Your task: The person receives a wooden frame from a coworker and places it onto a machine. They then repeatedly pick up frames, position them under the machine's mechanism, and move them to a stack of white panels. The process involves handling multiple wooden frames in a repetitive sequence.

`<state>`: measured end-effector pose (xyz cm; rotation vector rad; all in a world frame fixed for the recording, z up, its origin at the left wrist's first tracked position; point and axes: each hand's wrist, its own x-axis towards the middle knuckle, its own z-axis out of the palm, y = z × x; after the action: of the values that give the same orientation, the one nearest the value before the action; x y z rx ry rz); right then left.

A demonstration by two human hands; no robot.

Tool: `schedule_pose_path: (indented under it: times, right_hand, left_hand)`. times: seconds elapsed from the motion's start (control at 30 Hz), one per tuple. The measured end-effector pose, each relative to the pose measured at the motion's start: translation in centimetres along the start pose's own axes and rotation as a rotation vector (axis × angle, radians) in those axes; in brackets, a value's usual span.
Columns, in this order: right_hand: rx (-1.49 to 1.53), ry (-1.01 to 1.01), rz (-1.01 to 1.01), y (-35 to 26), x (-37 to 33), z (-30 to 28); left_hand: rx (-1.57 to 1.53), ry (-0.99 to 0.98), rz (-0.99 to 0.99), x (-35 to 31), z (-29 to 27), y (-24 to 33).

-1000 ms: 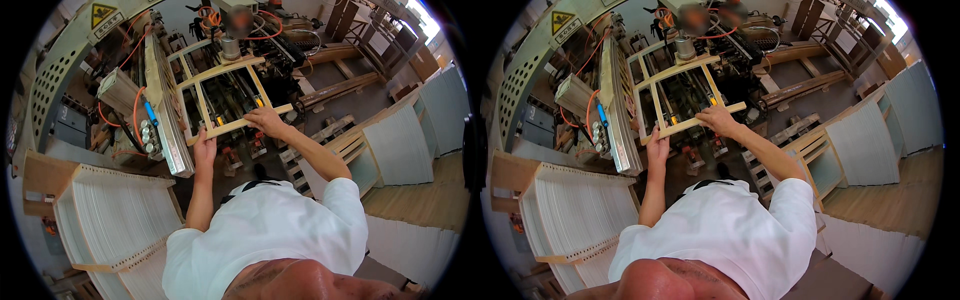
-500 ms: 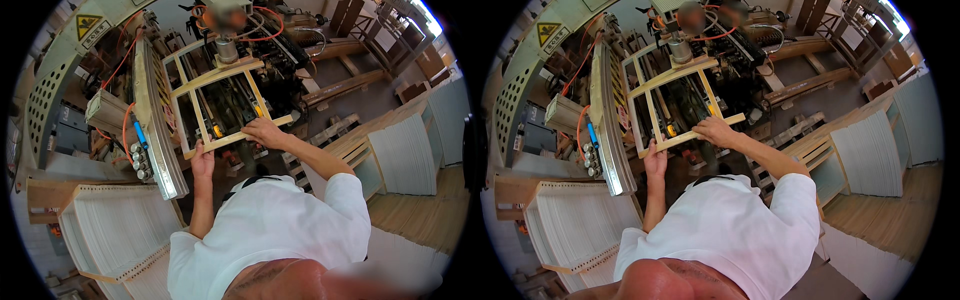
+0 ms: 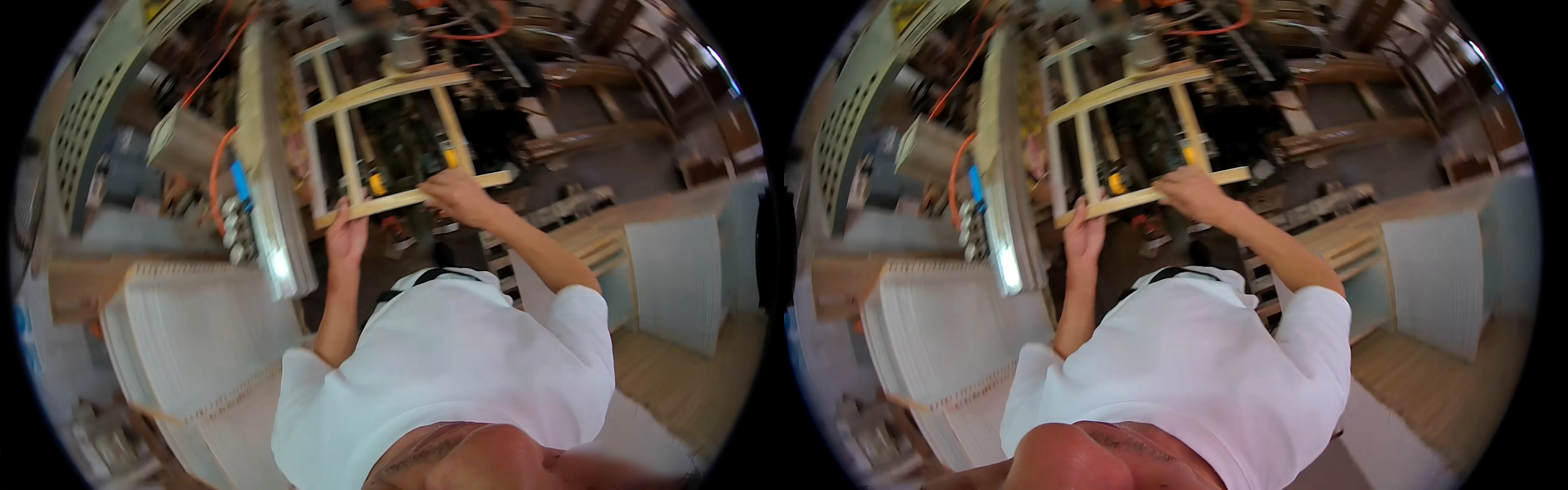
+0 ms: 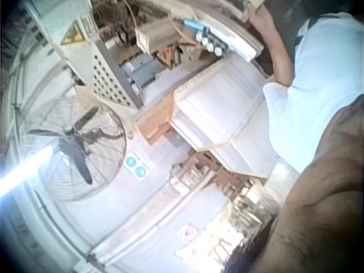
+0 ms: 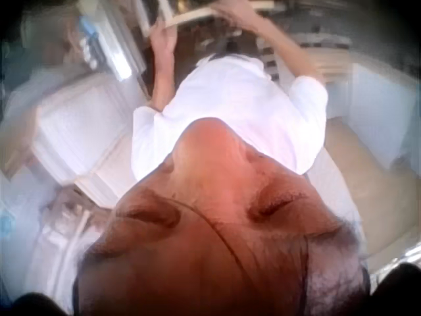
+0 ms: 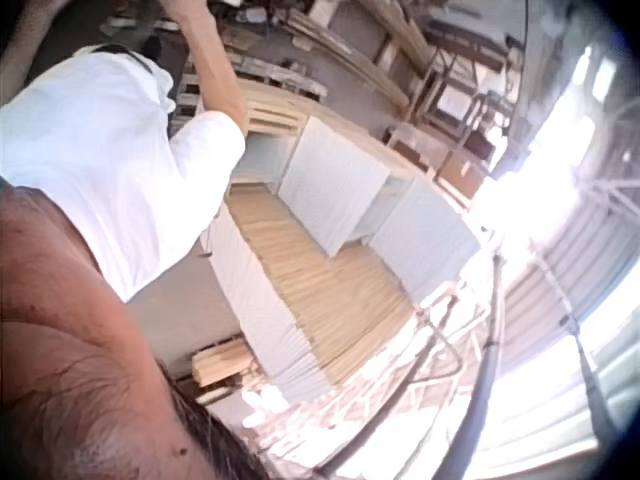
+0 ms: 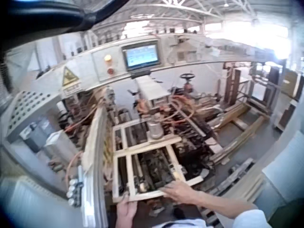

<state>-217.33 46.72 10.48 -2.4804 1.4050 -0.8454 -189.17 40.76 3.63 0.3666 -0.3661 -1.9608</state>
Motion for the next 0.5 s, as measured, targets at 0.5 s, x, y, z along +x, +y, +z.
schedule_pose_path:
  times: [0.5]
  right_hand:
    - [-0.017,-0.031,-0.019,-0.2,-0.2,-0.8]
  left_hand:
    - [-0.018,-0.003,0.032,-1.2,0.4,-0.3]
